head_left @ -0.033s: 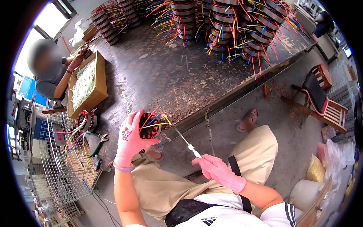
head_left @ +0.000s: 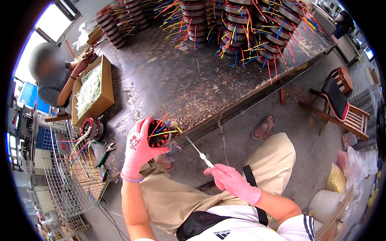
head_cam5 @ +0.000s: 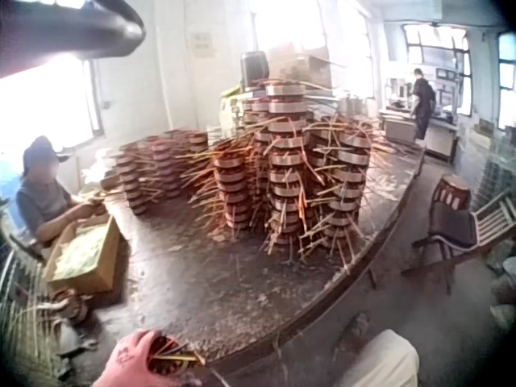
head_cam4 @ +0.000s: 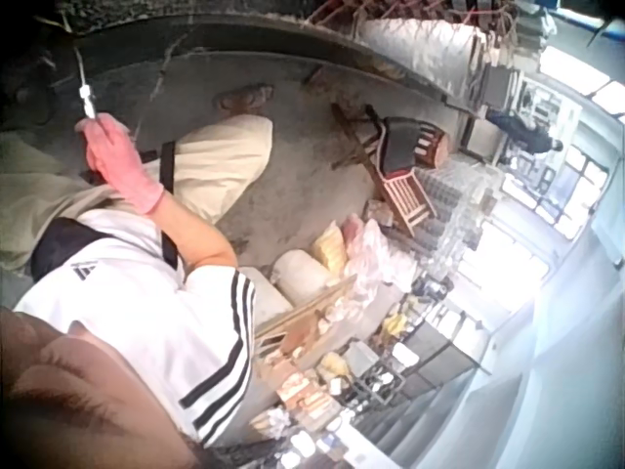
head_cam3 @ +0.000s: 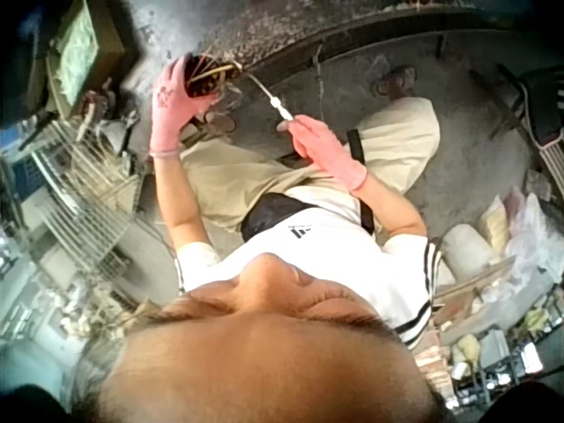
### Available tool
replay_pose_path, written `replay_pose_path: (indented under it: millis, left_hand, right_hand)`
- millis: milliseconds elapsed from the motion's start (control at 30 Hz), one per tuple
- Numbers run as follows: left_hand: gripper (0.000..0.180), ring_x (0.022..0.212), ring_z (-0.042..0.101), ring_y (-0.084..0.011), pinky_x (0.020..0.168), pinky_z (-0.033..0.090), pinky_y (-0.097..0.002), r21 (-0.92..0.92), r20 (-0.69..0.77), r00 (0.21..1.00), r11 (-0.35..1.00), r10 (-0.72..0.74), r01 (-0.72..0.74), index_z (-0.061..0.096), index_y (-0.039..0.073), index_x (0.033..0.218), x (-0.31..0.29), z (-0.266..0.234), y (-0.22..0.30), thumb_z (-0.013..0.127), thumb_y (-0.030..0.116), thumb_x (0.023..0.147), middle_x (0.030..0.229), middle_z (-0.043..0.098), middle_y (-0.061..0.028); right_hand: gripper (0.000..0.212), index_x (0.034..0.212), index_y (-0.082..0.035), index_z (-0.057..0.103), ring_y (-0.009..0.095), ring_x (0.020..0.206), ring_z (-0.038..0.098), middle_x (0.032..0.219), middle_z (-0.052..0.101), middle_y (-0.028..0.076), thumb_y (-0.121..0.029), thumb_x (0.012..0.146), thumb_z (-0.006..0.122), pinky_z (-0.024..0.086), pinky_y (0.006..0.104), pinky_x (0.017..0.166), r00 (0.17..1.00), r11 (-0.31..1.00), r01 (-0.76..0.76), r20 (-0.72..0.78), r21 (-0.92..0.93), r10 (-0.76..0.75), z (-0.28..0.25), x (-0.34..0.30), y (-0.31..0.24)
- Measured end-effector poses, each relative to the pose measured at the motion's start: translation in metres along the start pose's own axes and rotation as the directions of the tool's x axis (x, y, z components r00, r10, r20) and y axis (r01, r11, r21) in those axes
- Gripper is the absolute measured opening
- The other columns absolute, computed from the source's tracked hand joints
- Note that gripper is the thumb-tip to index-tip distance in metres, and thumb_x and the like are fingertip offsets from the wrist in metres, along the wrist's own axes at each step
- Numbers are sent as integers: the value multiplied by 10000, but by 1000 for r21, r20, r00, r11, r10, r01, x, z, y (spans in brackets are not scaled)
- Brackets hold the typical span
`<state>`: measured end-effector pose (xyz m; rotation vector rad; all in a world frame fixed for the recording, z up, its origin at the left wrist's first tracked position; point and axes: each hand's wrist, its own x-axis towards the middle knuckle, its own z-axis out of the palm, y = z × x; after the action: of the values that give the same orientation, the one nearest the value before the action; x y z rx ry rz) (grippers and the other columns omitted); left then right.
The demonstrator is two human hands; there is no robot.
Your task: The person uses a soldering torch to melt solder onto the wire connections of a motor component held by hand. They apply heat and solder to multiple wire ends and then place the completed part onto a large stack on the workbench.
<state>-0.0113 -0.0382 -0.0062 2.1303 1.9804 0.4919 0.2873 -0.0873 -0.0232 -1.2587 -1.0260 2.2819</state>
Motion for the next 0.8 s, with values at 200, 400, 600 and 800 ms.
replay_pose_path:
  millis: [200, 400, 600, 800]
  left_hand:
    - [992, 1131, 519, -358, 974, 423, -446, 11, 3, 1000, 1000, 10, -10, 447, 23, 1328, 2, 2, 1, 879, 326, 489, 1244, 514, -165]
    - [974, 1105, 538, -352, 937, 457, -416, 33, -5, 1000, 999, 22, -21, 455, 8, 1319, 1, 1, 1, 885, 235, 475, 1206, 526, -175]
    - [958, 1087, 541, -353, 929, 458, -418, 28, -19, 999, 999, 47, -46, 459, 1, 1308, 1, 0, 3, 882, 227, 478, 1188, 531, -174]
    - [950, 1079, 542, -355, 924, 458, -418, 33, -30, 998, 998, 53, -52, 463, 2, 1299, 1, 1, 2, 882, 227, 477, 1176, 533, -173]
  right_hand:
    - [298, 1084, -42, 618, 42, 488, 358, 562, 435, -31, -277, 1005, 453, 268, 223, 455, 999, 997, 50, -6, -66, -51, 0, 3, 4]
    - [291, 1038, -29, 619, 61, 506, 389, 568, 427, -15, -263, 1001, 449, 318, 238, 475, 998, 997, 60, -13, -39, -61, 1, 3, 4]
    - [287, 1051, -30, 617, 57, 509, 393, 573, 425, -24, -260, 1001, 453, 315, 234, 476, 998, 997, 65, -2, -51, -66, 0, 2, 4]
    - [291, 1055, -33, 616, 56, 508, 396, 570, 425, -24, -268, 1000, 455, 315, 236, 473, 997, 996, 74, 1, -50, -74, 0, 2, 2]
